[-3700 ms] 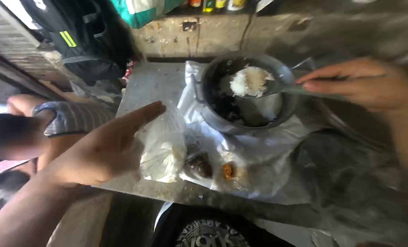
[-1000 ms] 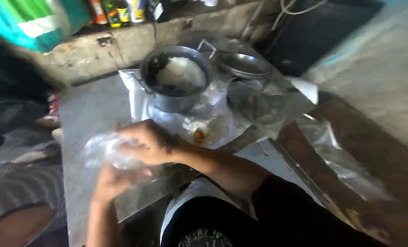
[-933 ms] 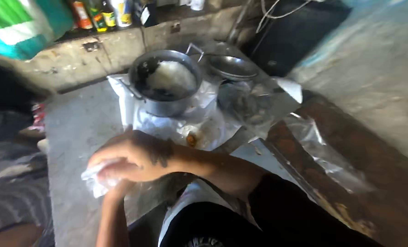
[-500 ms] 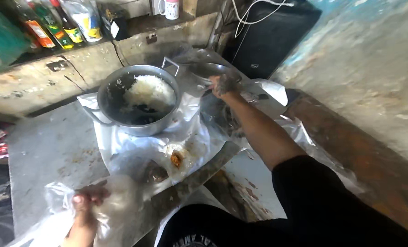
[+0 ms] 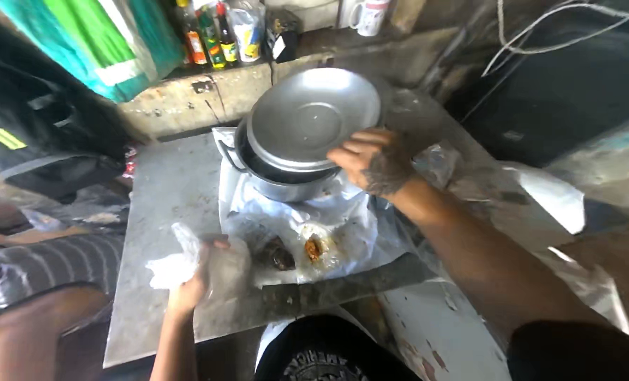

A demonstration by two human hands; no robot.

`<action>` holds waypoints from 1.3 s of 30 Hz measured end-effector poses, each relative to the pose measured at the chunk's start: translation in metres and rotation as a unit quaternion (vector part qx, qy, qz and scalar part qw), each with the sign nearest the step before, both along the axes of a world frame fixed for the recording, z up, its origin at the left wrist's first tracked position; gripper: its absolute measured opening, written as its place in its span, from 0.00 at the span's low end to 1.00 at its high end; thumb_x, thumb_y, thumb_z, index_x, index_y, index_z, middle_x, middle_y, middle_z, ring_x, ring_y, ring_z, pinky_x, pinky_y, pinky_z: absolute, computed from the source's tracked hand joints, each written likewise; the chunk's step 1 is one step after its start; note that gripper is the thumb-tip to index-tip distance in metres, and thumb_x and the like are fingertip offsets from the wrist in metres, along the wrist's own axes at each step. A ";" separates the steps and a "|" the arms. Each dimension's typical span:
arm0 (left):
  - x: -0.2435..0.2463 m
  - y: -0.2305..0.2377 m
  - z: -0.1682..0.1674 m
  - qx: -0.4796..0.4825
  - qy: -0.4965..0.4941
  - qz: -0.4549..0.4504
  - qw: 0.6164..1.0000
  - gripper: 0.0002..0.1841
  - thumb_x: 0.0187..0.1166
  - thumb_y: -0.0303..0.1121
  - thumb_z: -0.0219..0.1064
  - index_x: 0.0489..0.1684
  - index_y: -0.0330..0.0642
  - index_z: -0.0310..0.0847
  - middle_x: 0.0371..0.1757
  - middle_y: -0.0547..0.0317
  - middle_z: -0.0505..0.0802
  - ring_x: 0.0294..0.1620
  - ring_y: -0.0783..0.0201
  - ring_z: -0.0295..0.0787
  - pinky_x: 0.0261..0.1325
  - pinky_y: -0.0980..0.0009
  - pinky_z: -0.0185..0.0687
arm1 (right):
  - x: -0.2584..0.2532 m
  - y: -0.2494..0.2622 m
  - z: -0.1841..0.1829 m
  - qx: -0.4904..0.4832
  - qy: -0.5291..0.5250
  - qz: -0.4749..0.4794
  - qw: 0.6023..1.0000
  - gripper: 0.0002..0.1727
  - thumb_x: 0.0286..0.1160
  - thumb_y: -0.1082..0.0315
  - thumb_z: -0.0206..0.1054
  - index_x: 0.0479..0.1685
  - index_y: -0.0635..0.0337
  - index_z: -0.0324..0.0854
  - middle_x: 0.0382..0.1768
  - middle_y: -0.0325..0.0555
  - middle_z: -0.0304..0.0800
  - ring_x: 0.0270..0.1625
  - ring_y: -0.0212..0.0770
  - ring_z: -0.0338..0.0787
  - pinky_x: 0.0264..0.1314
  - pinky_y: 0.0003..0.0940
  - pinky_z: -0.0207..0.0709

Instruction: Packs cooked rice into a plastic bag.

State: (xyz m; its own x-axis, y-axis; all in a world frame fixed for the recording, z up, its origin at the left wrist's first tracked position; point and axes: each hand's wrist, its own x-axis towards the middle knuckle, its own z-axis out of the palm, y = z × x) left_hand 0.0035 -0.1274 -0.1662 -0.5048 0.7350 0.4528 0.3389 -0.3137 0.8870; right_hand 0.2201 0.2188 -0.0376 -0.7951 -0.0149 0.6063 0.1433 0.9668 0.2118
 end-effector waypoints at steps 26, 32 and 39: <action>-0.007 0.016 0.035 -0.029 -0.046 -0.052 0.997 0.15 0.91 0.35 0.57 0.32 0.40 0.82 0.23 0.64 0.84 0.23 0.72 0.80 0.30 0.73 0.81 | -0.037 -0.130 -0.022 -0.155 -0.023 0.043 0.987 0.54 0.70 0.25 0.57 0.77 0.71 0.72 0.69 0.68 0.82 0.73 0.67 0.80 0.76 0.64 0.69; -0.005 -0.004 0.029 -0.118 0.157 -0.012 0.980 0.21 0.64 0.38 0.80 0.55 0.38 0.87 0.46 0.56 0.96 0.47 0.66 0.94 0.54 0.58 0.93 | -0.134 -0.220 -0.061 -0.612 0.128 0.223 0.748 0.12 0.78 0.75 0.68 0.56 0.70 0.84 0.41 0.50 0.96 0.42 0.40 0.96 0.51 0.41 0.93; 0.000 -0.021 -0.014 -0.118 0.115 0.073 0.984 0.32 0.50 0.48 0.87 0.53 0.40 0.85 0.42 0.56 0.94 0.43 0.62 0.94 0.48 0.53 0.93 | -0.110 -0.245 -0.104 -0.642 0.105 0.266 0.712 0.52 0.65 0.52 0.80 0.89 0.59 0.56 0.79 0.45 0.76 0.77 0.37 0.79 0.78 0.40 0.79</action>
State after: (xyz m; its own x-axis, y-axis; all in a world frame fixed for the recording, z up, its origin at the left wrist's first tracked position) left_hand 0.0039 -0.1480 -0.1803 -0.5167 0.7606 0.3930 0.5657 -0.0412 0.8236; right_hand 0.1098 -0.0262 -0.1416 -0.7741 0.3929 0.4964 -0.4166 0.2743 -0.8668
